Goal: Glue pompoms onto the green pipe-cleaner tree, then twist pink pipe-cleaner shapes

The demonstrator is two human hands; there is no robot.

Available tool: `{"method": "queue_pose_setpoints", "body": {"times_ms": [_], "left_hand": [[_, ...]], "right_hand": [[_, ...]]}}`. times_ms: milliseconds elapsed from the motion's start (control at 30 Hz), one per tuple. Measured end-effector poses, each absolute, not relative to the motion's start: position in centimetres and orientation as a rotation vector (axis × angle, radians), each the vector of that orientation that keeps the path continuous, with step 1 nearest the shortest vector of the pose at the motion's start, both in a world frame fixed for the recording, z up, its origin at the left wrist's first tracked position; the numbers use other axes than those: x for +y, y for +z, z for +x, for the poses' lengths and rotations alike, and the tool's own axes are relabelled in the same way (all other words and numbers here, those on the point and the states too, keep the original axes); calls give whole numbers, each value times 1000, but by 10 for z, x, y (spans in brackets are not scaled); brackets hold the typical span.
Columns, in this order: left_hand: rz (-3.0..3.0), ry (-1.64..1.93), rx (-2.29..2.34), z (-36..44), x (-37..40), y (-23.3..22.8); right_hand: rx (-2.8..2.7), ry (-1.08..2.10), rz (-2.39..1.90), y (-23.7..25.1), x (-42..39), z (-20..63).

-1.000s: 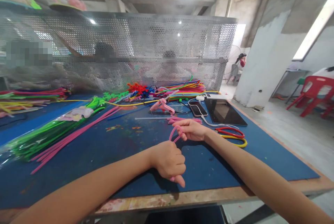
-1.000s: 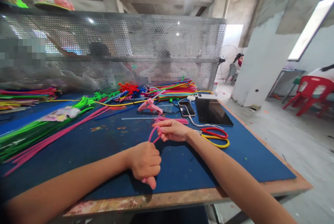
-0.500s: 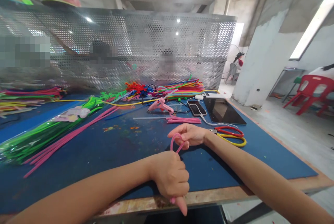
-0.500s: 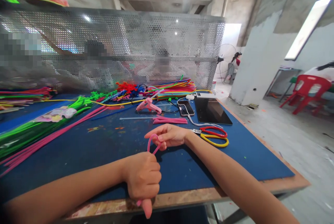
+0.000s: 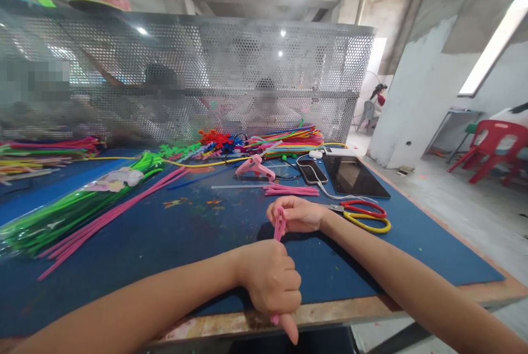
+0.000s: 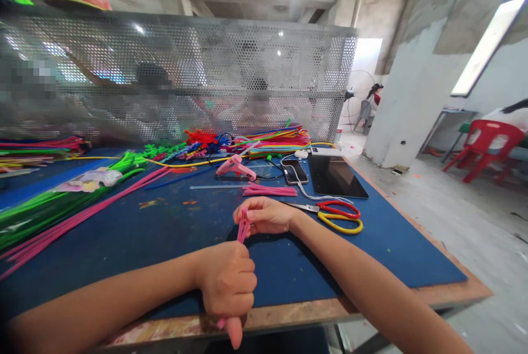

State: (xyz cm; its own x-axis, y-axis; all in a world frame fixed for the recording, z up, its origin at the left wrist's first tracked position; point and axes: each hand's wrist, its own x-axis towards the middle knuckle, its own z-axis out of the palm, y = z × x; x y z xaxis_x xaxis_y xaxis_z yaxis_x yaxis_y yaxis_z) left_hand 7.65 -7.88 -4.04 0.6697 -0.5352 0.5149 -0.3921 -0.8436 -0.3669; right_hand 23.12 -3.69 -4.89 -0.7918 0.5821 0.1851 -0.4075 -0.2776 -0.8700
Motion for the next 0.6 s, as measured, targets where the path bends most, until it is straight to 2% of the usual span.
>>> {"method": "queue_pose_setpoints", "body": {"times_ms": [600], "left_hand": [[-2693,-990,729,78,-76,-37]], "right_hand": [[-1122,1985,-371,-45,-49,205]]}}
